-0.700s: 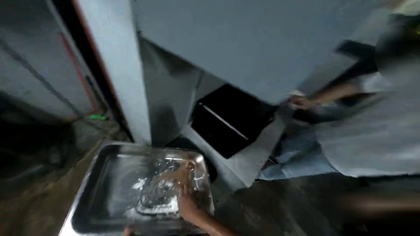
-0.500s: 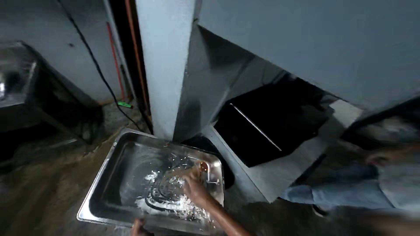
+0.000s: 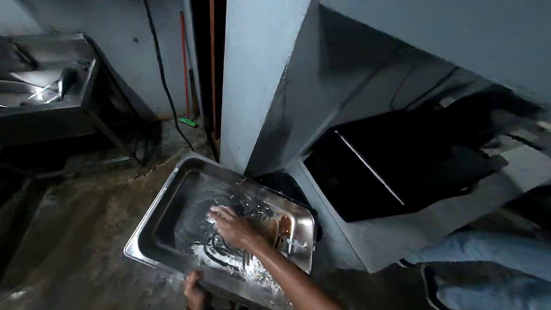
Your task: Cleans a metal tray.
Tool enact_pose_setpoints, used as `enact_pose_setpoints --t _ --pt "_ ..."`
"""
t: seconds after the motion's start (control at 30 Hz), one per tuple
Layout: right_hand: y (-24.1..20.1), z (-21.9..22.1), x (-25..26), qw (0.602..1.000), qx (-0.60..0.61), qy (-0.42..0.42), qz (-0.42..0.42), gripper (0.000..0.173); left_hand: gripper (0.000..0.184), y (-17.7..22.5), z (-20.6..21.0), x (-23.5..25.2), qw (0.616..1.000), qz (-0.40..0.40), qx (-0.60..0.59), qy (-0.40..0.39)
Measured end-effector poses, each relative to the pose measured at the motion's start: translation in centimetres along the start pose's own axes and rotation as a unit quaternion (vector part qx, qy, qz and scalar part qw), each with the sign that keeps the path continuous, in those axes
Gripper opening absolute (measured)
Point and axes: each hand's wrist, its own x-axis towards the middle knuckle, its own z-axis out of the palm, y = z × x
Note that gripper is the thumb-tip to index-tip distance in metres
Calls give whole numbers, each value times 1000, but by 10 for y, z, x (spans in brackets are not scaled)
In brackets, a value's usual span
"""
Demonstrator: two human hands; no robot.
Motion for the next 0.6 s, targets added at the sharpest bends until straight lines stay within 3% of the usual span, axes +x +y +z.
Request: enact_pose_setpoints --t 0.07,0.13,0.23,0.33,0.37,0.5,0.53,0.6 --pt "-2 30 -8 997 -9 20 -76 40 37 1 2 1 1000 11 6 -17" --pt "7 55 -56 985 -19 12 -168 34 37 6 -5 6 1000 6 1 -21" --pt "33 57 -143 965 -22 -117 -233 30 35 18 -16 7 1000 -13 -1 -2" --pt "50 44 -186 945 -28 -266 -189 26 34 22 -27 4 999 -20 17 25" --pt "52 37 -188 945 -26 -281 -164 28 34 22 -30 5 999 -15 22 22" --pt "38 24 -157 987 -25 -128 -94 42 33 28 -31 0 1000 -9 11 -3" --pt "34 31 -154 989 -16 -111 -91 42 31 31 -29 -2 1000 -13 10 0" --pt "29 46 -169 985 0 -155 -83 48 30 34 -27 -4 1000 -22 15 7"
